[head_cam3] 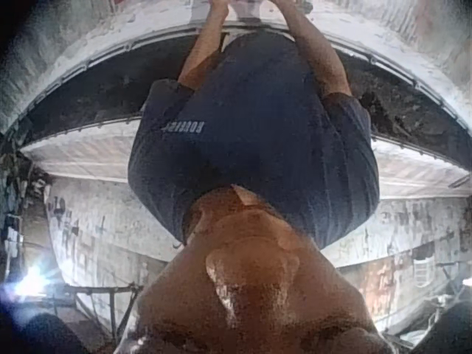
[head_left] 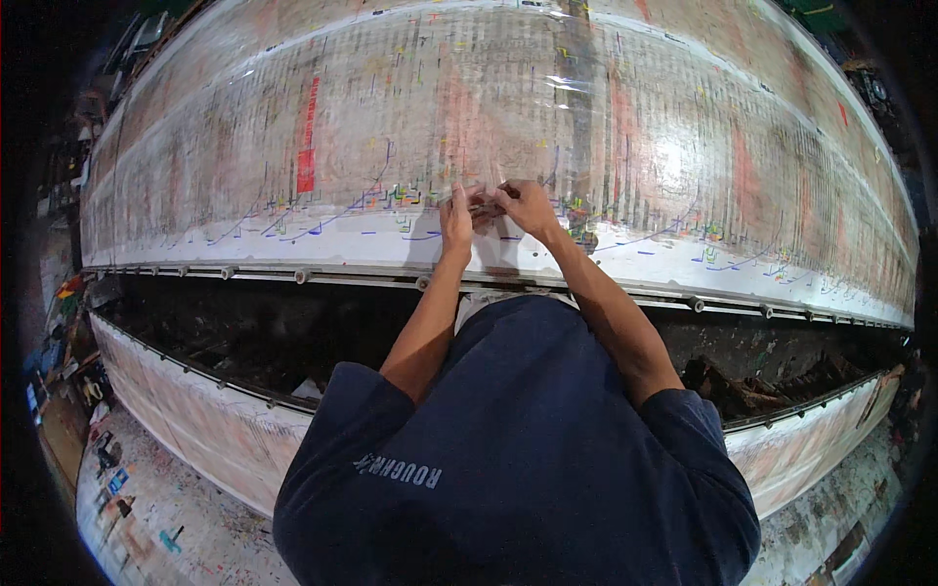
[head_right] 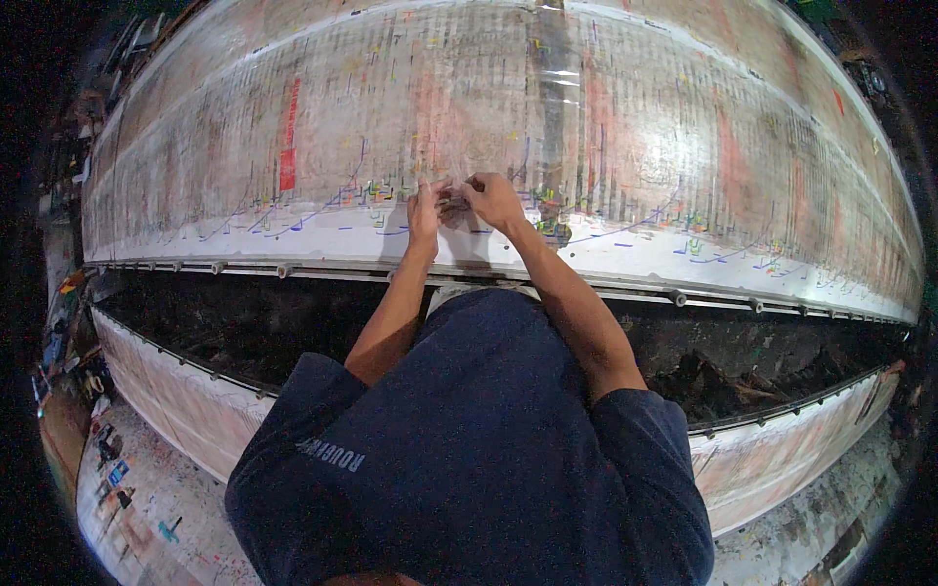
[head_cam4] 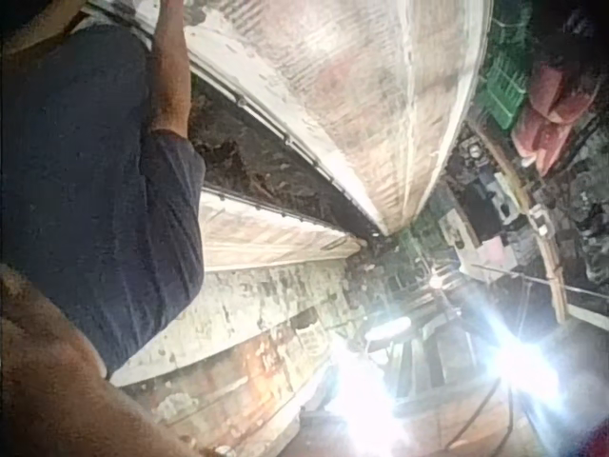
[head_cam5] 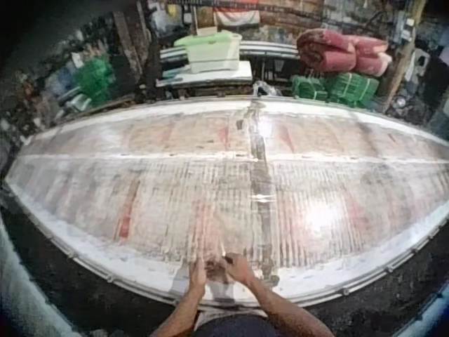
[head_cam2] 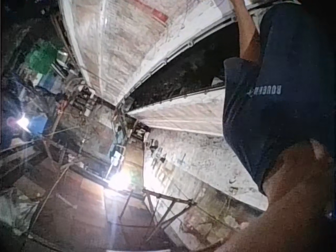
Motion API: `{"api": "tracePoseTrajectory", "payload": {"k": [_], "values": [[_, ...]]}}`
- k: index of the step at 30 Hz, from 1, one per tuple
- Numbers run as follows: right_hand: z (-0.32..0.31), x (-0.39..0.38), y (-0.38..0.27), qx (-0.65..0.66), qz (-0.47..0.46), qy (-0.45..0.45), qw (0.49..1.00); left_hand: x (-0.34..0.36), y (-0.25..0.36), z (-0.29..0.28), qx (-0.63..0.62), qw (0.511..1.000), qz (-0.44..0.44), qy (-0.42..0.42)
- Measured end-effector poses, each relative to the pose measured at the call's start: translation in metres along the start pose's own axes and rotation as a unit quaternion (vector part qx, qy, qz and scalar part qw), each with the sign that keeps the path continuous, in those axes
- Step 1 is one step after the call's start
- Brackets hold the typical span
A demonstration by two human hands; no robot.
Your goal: The person applies adhesive markers along a long printing table, picks up a stack of plastic sheets, and sticks the plastic sheets onto the table one by one, smoothing each down by hand.
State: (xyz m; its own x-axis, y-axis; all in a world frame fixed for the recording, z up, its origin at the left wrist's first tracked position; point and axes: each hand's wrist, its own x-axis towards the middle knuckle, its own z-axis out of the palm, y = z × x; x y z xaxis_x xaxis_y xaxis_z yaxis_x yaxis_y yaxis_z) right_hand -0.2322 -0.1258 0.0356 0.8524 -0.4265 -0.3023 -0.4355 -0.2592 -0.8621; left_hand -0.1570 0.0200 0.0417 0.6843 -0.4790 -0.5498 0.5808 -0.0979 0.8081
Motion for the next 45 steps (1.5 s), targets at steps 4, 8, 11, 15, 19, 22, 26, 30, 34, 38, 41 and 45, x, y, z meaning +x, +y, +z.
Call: {"api": "tracePoseTrajectory", "payload": {"k": [4,8,11,15,19,22,26,30,34,38,41,45], "values": [[-0.005,0.001,-0.005,0.021,0.064,-0.005,0.998,-0.002,0.005,0.004,0.024,1.000,0.001,0.004],[0.000,0.004,0.011,0.104,0.065,0.013,0.992,-0.006,0.015,0.014,0.029,1.000,0.009,0.003],[0.001,0.005,0.014,0.177,0.089,-0.002,0.980,-0.006,0.015,0.013,0.028,1.000,0.010,-0.006],[0.006,0.013,0.034,0.175,0.080,-0.014,0.981,0.004,0.004,0.005,0.163,0.984,0.075,-0.006],[0.006,0.012,0.047,0.149,0.052,-0.007,0.987,0.011,-0.004,0.008,0.287,0.936,0.203,0.006],[0.005,0.011,0.044,0.194,0.038,-0.021,0.980,0.016,-0.012,0.007,0.239,0.957,0.165,-0.003],[-0.014,0.013,0.040,0.022,-0.005,0.104,0.994,0.036,-0.032,-0.014,0.290,0.946,0.143,0.024],[-0.120,0.024,0.100,0.009,0.017,0.272,0.962,0.056,-0.042,-0.019,0.318,0.935,0.152,0.050],[-0.253,0.014,0.101,-0.047,0.088,0.374,0.922,0.027,-0.007,-0.023,0.176,0.981,0.081,0.020],[-0.349,-0.027,0.143,-0.021,0.057,0.501,0.863,0.017,0.005,-0.027,0.157,0.985,0.011,0.068],[-0.441,-0.100,0.228,-0.173,0.135,0.622,0.752,0.025,0.004,-0.010,0.124,0.992,0.003,0.040],[-0.464,-0.168,0.259,-0.166,0.363,0.627,0.669,0.018,0.011,-0.017,0.143,0.988,-0.005,0.056]]}}
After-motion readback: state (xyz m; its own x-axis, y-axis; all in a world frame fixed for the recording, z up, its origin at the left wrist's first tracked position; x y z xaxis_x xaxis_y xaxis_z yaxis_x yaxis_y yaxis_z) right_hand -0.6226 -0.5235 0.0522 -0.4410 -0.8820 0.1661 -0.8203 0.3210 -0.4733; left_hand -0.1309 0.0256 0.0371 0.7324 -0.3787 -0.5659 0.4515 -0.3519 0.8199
